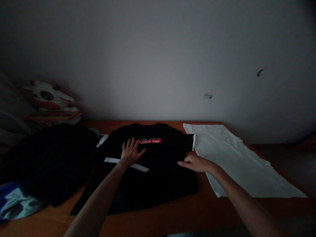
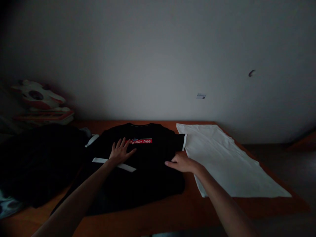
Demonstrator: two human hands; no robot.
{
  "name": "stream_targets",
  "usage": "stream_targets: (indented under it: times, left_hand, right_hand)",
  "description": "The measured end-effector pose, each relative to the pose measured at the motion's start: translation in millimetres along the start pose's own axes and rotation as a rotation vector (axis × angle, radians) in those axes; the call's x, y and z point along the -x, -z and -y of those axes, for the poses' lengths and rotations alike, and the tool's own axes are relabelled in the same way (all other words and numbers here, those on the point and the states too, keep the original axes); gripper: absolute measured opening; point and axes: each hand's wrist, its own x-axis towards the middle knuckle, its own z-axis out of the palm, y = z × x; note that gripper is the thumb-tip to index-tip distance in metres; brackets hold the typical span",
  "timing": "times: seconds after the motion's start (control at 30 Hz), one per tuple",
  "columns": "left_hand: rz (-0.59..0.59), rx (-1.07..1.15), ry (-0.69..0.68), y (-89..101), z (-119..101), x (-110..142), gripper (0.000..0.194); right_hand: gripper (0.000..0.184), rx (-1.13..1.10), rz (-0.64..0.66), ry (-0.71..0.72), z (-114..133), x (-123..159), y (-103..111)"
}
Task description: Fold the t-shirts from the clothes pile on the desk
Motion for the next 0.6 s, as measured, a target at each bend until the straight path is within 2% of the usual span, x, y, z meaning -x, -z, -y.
stream_targets:
  times: [0.1, 0.13, 0.2, 0.27, 0.37, 0.43, 0.47, 0.6]
  left_hand:
    - [-0.005, 0.001, -0.001, 0.0, -0.4, -0.2, 0.087]
    - [-0.003, 0.001, -0.001, -0.3, -0.4, -0.4, 0.088]
    - [-0.004, 0.002, -0.002, -1.2, -0.2, -0.8, 0.088]
    - [-0.012, 0.001, -0.001, -2.1, 0.2, -1.0, 0.087]
    - [-0.018, 0.002, -0.003, -2.6, 0.5, -1.0, 0.086]
    - [-0.013, 0.004, -0.002, -2.2, 0.4, -0.9, 0.086]
    - [-0.012, 0.003, -0.001, -1.9, 0.3, -0.8, 0.086]
    - [-0.005, -0.002, 0.006, 0.0, -0.7, -0.8, 0.086]
  right_hand:
    - [0.066, -0.105, 0.343, -0.157, -5.4, 17.8, 9.6]
    - [0.065, -0.11, 0.405, -0.192, -8.6, 21.9, 11.1]
    - [0.065, -0.154, 0.422, -0.262, -16.8, 24.9, 11.2]
    - [0.067, -0.295, 0.312, -0.355, -26.9, 19.8, 8.3]
    - [0.068, -0.543, -0.107, -0.535, -42.8, -0.2, 1.4]
    - [0.063, -0.6, -0.355, -0.603, -52.4, -17.0, -2.5]
    - [0.061, -0.603, -0.429, -0.613, -56.6, -25.2, -3.8]
    - [0.05, -0.544, -0.561, -0.607, -69.1, -52.1, -3.8]
